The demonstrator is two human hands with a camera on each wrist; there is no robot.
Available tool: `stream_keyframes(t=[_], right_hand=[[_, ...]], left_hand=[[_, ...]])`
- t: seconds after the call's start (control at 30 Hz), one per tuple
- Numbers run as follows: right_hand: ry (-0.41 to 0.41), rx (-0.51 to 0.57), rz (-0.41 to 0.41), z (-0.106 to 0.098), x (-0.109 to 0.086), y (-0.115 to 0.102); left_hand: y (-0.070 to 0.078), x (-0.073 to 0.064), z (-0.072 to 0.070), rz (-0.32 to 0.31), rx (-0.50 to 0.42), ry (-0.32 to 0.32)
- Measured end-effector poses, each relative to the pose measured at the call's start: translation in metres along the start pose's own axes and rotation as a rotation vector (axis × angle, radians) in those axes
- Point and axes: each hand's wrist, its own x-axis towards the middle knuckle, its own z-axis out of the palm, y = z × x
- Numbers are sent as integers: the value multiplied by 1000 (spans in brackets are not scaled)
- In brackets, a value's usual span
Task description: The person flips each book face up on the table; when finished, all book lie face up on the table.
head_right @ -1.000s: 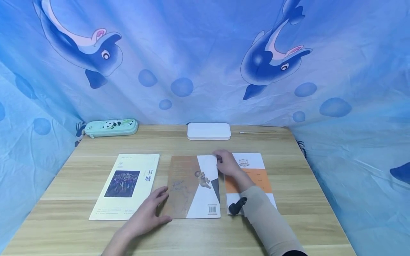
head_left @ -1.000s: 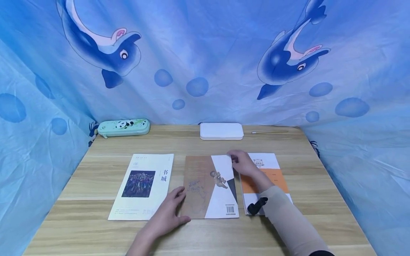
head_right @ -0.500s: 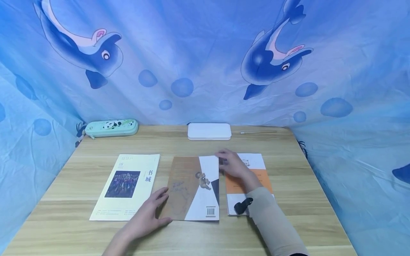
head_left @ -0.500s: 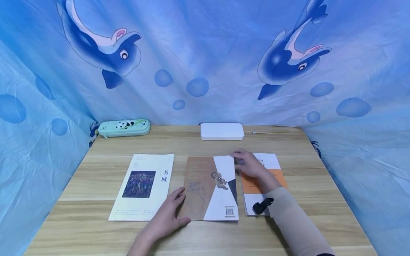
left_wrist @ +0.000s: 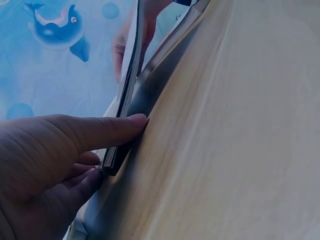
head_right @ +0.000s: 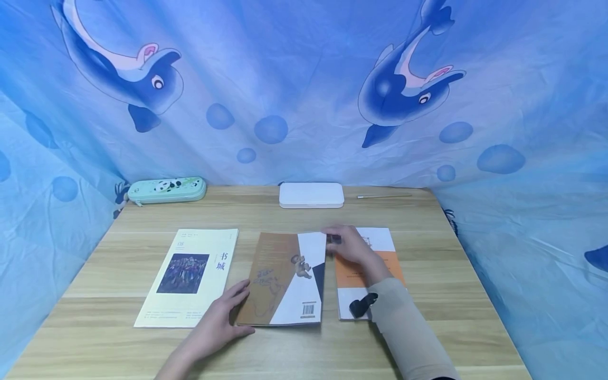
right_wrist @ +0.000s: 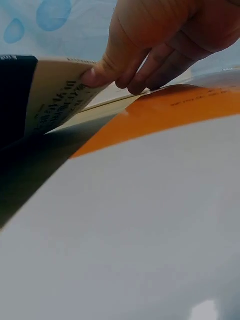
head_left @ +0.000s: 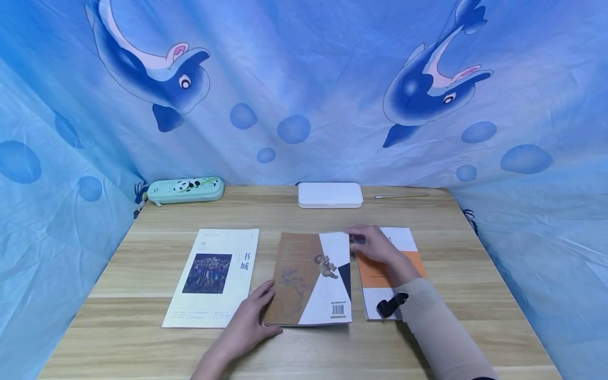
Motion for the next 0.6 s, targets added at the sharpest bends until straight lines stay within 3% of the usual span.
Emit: stream_keyframes(t=[0.33, 0.6], right_hand=[[25, 102, 39, -2, 0, 2], [100, 143, -9, -1, 0, 4]], left_hand=[[1, -3, -1, 5, -70, 44], [3, -2, -2, -4, -129, 150]])
